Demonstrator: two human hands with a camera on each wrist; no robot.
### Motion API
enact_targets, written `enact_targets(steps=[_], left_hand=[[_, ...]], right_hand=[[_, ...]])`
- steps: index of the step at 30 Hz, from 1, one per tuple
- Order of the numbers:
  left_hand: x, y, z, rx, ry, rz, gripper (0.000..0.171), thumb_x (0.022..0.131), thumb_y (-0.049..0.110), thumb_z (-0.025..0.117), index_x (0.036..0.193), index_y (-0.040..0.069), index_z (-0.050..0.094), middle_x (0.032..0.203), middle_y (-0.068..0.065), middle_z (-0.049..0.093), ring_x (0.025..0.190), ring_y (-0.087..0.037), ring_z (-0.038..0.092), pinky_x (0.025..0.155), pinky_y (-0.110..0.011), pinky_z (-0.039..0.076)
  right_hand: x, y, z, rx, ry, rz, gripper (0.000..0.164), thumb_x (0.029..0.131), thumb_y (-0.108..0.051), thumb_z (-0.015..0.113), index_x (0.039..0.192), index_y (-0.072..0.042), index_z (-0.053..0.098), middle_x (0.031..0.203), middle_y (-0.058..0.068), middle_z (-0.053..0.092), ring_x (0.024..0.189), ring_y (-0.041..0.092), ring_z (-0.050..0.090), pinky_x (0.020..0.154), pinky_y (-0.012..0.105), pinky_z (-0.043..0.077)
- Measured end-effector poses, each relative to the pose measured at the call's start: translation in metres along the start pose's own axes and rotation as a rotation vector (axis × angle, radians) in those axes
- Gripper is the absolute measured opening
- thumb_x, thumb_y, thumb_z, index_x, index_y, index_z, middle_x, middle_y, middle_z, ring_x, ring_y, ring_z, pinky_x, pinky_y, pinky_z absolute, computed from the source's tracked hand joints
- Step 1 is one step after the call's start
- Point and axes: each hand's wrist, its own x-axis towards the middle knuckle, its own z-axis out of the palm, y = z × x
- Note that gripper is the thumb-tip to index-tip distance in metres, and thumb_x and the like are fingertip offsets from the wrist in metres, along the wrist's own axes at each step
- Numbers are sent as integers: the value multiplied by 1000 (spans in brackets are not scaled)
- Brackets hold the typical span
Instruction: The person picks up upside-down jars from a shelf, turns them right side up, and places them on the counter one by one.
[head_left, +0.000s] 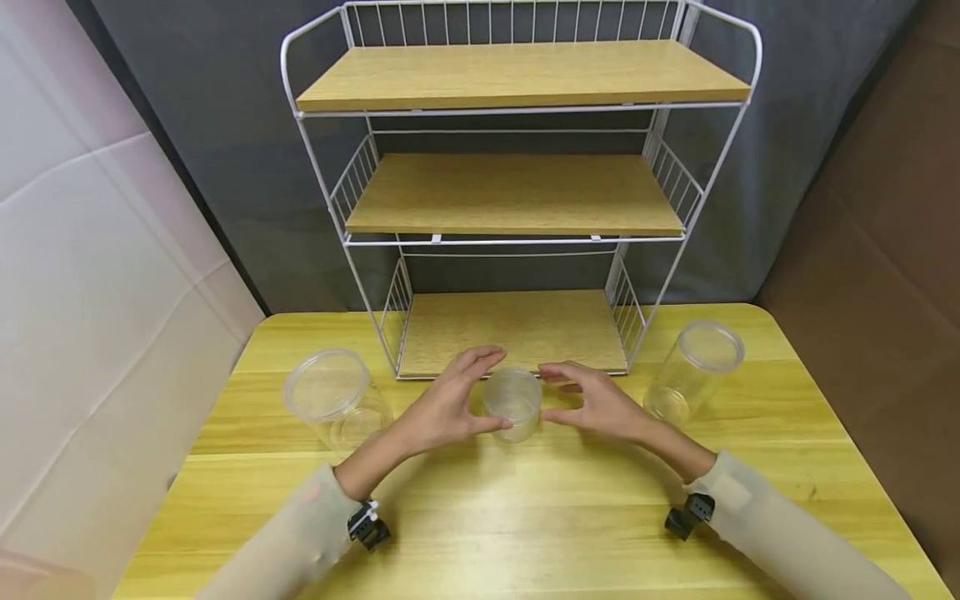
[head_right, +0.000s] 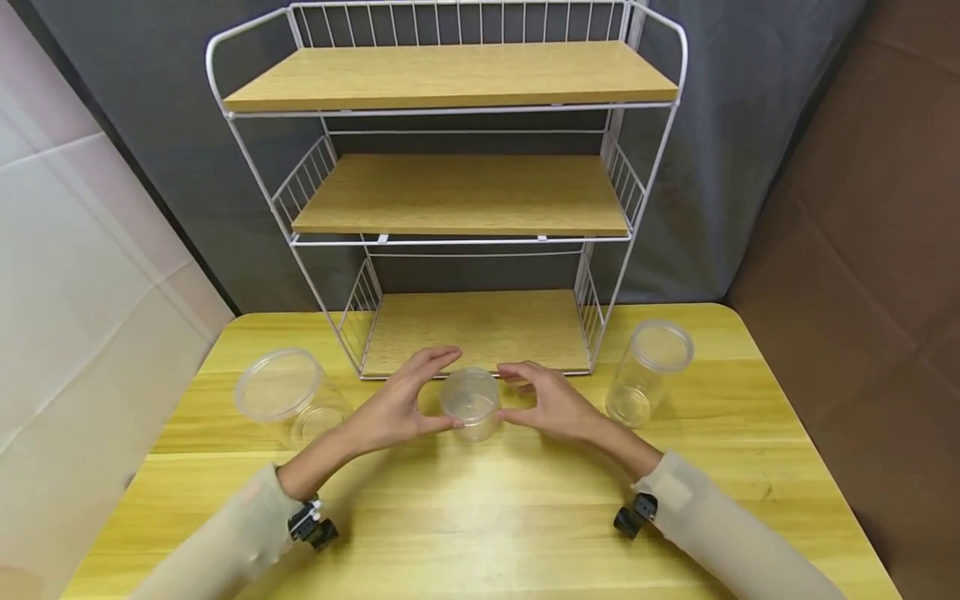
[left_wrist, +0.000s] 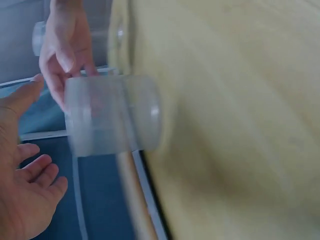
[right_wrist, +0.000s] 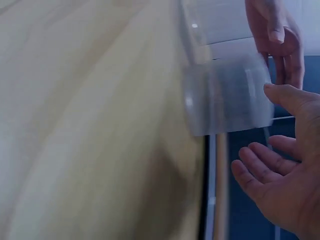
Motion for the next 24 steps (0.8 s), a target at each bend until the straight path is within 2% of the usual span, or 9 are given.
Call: enact_targets(steps=[3,6,12,14,20,22,24], left_hand=[[-1,10,-16,42,28,33,95,83,32,93,160,4,44,159,-14,47,148,-34,45,118,-55,46],[-3,20,-35,89,73,94,95,84,33,93,160,3,43,159,-15,47,147,-35,46,118,-56,47],[-10,31,-75,193,179,210,98,83,30,93,161,3,42,160,-17,44,146,-34,45,111,-56,51],[-14,31,-86,221,203,213,98,83,30,93,162,4,40,161,-17,43,144,-33,46,106,-54,54],[-28,28,-119,274,264,181,94,86,29,91,161,3,42,160,-18,45,142,-36,49,102,-57,54],[-32,25,-129,290,287,174,89,89,32,88,159,2,44,158,-19,48,142,-38,49,104,-60,52],[-37,22,-140,313,310,162,84,94,45,81,157,2,47,155,-19,51,140,-38,50,105,-59,52]], right_hand=[[-3,-15,-13,-28,28,-44,70,90,-15,86,149,5,54,148,22,60,133,41,60,108,54,56],[-7,-32,-30,-54,57,-86,70,90,-13,86,150,2,54,151,22,57,135,42,58,109,54,54],[-16,-65,-65,-150,68,-95,76,91,-19,86,157,-8,50,158,14,52,140,36,56,116,51,50],[-20,-73,-75,-191,77,-101,78,90,-20,87,158,-9,50,159,13,52,139,35,57,115,52,49],[-33,-88,-106,-350,137,-115,79,89,-20,88,158,-15,51,159,8,53,140,33,56,111,57,50],[-38,-91,-118,-387,157,-110,77,89,-20,87,158,-18,52,158,7,55,142,31,54,115,44,49],[-43,-93,-129,-418,178,-103,74,89,-19,87,156,-17,55,155,6,57,141,31,55,116,28,44]])
